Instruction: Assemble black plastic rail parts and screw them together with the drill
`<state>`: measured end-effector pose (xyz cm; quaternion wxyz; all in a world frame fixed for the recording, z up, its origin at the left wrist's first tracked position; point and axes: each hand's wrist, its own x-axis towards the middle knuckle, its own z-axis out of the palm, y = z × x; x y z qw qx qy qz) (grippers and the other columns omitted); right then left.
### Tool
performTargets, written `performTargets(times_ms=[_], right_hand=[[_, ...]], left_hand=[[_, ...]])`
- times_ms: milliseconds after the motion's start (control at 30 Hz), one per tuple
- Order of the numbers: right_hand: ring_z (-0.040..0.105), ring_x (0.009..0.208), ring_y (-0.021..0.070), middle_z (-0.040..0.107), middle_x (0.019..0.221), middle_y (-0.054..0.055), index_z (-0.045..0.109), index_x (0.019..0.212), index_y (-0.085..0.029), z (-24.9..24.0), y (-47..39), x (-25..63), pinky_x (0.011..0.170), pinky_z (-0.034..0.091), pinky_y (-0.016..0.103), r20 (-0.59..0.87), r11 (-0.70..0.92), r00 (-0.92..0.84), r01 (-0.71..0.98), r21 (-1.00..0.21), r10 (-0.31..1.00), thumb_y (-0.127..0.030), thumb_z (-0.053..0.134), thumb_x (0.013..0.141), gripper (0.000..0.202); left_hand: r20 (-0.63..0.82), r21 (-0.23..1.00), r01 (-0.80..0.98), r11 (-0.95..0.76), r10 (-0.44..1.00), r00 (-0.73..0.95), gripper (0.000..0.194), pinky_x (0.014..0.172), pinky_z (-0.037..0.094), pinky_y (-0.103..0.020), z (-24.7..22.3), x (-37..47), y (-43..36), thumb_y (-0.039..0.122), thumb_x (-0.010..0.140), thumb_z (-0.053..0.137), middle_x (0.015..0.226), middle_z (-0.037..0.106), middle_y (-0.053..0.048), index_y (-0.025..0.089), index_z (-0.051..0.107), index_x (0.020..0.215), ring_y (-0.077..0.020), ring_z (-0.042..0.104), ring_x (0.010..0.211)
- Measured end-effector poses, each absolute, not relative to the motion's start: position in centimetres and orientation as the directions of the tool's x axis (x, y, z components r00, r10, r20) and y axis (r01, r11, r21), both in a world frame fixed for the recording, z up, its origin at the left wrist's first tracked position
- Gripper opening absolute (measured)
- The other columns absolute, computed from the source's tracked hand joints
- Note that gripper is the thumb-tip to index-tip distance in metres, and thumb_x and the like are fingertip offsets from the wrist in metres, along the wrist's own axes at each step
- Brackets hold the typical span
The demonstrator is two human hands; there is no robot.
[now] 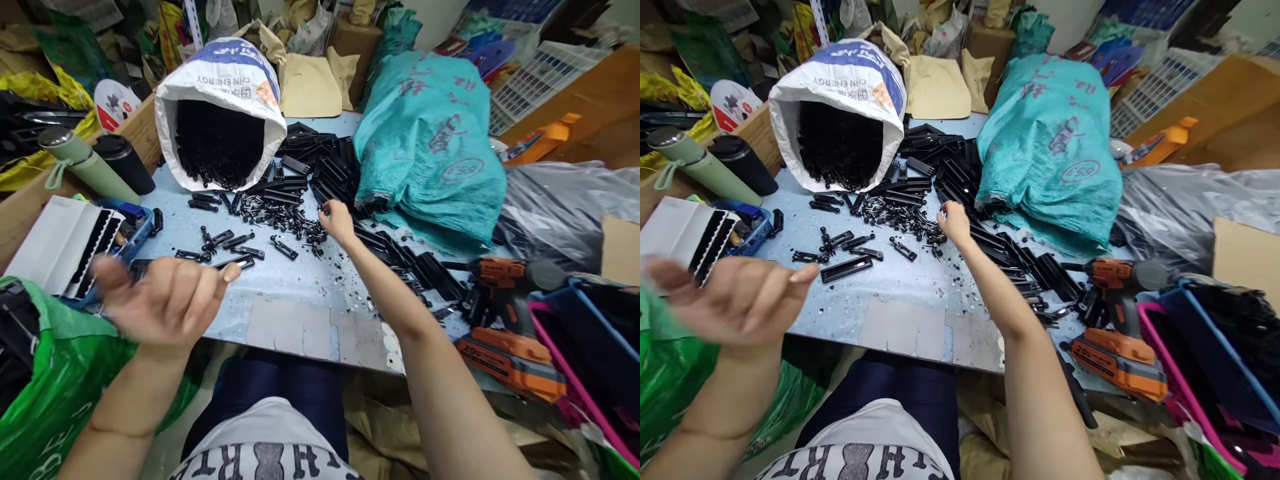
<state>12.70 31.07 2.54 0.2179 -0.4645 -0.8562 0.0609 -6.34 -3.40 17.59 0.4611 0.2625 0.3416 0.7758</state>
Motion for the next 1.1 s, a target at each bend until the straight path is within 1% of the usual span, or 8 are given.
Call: performTargets(times_ms=[200,433,567,633,733,800,900,1100], right_hand=[[0.041,0.11,0.0351,0.054,0.112,0.022,0.054,0.109,-0.004,1.3,40.7,10.8,0.081,0.038,0.041,0.091,0.352,-0.344,0.931,-0.098,0.934,-0.042,0.048,0.086,0.044],[0.051,0.1,0.0299,0.057,0.105,0.024,0.055,0.107,0.0,0.4,39.8,8.8,0.081,0.038,0.037,0.039,0.412,-0.415,0.908,0.072,0.909,-0.041,0.063,0.078,0.051],[0.056,0.095,0.0277,0.059,0.103,0.023,0.059,0.103,-0.001,1.3,36.5,9.5,0.078,0.041,0.033,-0.039,0.526,-0.525,0.847,0.078,0.85,-0.036,0.06,0.081,0.041],[0.056,0.095,0.0273,0.061,0.101,0.02,0.06,0.103,-0.004,2.0,34.2,10.1,0.079,0.041,0.034,-0.031,0.59,-0.589,0.806,0.038,0.807,-0.038,0.06,0.081,0.04],[0.056,0.096,0.0268,0.062,0.103,0.017,0.06,0.109,-0.008,2.9,30.0,11.4,0.079,0.043,0.034,0.09,0.605,-0.598,0.783,-0.143,0.796,-0.043,0.064,0.077,0.047],[0.058,0.089,0.0231,0.064,0.101,0.014,0.059,0.112,-0.01,3.1,26.5,12.4,0.075,0.045,0.032,0.096,0.561,-0.573,0.733,-0.384,0.814,-0.046,0.065,0.075,0.052],[0.06,0.075,0.017,0.066,0.094,0.009,0.061,0.11,-0.012,2.5,21.0,14.4,0.065,0.047,0.028,-0.01,0.43,-0.611,0.568,-0.701,0.791,-0.05,0.06,0.078,0.05],[0.059,0.089,0.0219,0.064,0.103,0.009,0.062,0.107,-0.016,0.4,12.6,18.9,0.076,0.046,0.033,-0.086,0.442,-0.728,0.501,-0.744,0.68,-0.048,0.064,0.074,0.047]], left_hand=[[0.002,0.782,-0.548,-0.296,0.881,-0.473,0.061,0.057,0.043,-0.033,12.7,-7.6,5.1,0.057,0.088,0.026,0.033,0.011,0.005,0.017,0.012,0.043,-0.0069,0.016,0.03],[-0.003,0.812,-0.509,-0.287,0.869,-0.495,0.061,0.059,0.044,-0.035,10.7,-8.8,4.4,0.058,0.087,0.027,0.033,0.013,0.005,0.019,0.013,0.043,-0.007,0.021,0.03],[0.051,0.979,-0.137,-0.153,0.826,-0.562,0.051,0.066,0.044,-0.035,7.0,-10.4,3.9,0.053,0.084,0.035,0.041,0.032,0.002,0.02,0.031,0.046,-0.0121,0.04,0.043],[0.13,0.948,0.312,0.065,0.815,-0.564,0.035,0.076,0.043,-0.036,4.6,-11.1,3.4,0.047,0.081,0.044,0.062,0.052,-0.004,0.02,0.051,0.06,-0.0189,0.054,0.068],[0.112,0.513,0.792,0.331,0.889,-0.444,0.027,0.09,0.037,-0.041,1.8,-11.4,2.8,0.035,0.08,0.049,0.103,0.057,-0.013,0.016,0.059,0.096,-0.0293,0.047,0.104],[0.043,0.284,0.879,0.383,0.911,-0.41,0.035,0.091,0.035,-0.045,0.8,-11.1,2.4,0.032,0.082,0.047,0.114,0.052,-0.016,0.015,0.055,0.112,-0.0327,0.042,0.11],[0.026,0.158,0.887,0.433,0.897,-0.442,0.043,0.089,0.034,-0.048,0.4,-10.2,2.0,0.033,0.082,0.047,0.115,0.05,-0.018,0.012,0.05,0.12,-0.0355,0.04,0.111],[0.002,0.216,0.93,0.299,0.952,-0.307,0.041,0.087,0.038,-0.041,0.7,-9.4,3.0,0.033,0.085,0.041,0.115,0.052,-0.015,0.015,0.051,0.12,-0.0298,0.044,0.107]])
